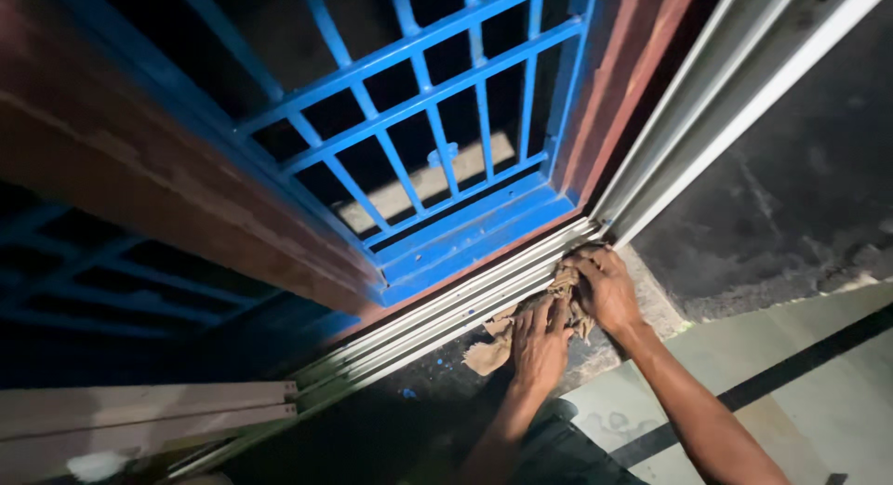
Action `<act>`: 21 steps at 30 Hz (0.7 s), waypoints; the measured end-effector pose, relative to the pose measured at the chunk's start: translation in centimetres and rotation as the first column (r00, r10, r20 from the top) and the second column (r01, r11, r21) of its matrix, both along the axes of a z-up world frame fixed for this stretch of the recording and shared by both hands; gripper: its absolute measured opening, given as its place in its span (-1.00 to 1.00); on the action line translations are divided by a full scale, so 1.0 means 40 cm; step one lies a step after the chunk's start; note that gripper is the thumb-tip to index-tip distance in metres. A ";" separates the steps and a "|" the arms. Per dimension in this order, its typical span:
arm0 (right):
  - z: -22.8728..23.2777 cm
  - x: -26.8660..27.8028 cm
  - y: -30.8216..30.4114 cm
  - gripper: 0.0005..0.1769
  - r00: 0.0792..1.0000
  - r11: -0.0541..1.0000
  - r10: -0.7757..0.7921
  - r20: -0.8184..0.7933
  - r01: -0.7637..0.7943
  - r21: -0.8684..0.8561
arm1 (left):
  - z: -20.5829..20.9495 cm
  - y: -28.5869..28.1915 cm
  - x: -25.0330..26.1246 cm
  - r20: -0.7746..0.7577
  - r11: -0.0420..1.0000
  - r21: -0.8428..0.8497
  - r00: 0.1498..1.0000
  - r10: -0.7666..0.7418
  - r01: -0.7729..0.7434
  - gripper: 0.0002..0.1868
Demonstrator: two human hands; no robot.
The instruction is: The person wipes the blue window bars and the glass pane with a cloth, moving it across different sections of the frame.
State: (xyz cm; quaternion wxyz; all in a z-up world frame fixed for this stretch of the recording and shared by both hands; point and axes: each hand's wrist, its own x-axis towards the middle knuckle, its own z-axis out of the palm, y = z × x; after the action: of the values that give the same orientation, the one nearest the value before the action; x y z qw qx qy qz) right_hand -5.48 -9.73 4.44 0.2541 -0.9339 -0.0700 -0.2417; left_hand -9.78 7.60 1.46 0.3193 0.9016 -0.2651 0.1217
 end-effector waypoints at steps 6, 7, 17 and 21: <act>0.100 -0.126 -0.062 -0.61 0.978 0.939 -0.193 -0.079 0.207 0.275 | 0.072 0.008 -0.029 -0.399 0.929 -0.369 0.896 -0.194 0.037 -0.49; 0.135 -0.161 -0.081 -0.58 0.970 0.936 -0.237 -0.050 0.242 0.256 | 0.097 0.007 -0.034 -0.457 0.900 -0.436 0.861 -0.222 0.001 -0.57; 0.114 -0.230 -0.051 -0.30 0.929 0.947 -0.277 -0.245 0.307 0.097 | 0.161 -0.040 0.008 -0.102 0.940 -0.333 0.988 -0.116 0.076 -0.50; -0.047 -0.176 -0.071 -0.08 0.976 0.986 -0.150 -0.160 0.136 -0.099 | 0.026 -0.032 -0.003 -0.005 0.988 0.002 0.988 -0.154 0.154 -0.35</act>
State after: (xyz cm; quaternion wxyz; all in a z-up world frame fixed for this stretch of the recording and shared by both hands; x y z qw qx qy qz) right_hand -12.51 -12.57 2.56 0.1999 -0.9636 0.0083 -0.1772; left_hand -9.89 6.32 2.50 0.3273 0.8791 -0.3334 0.0942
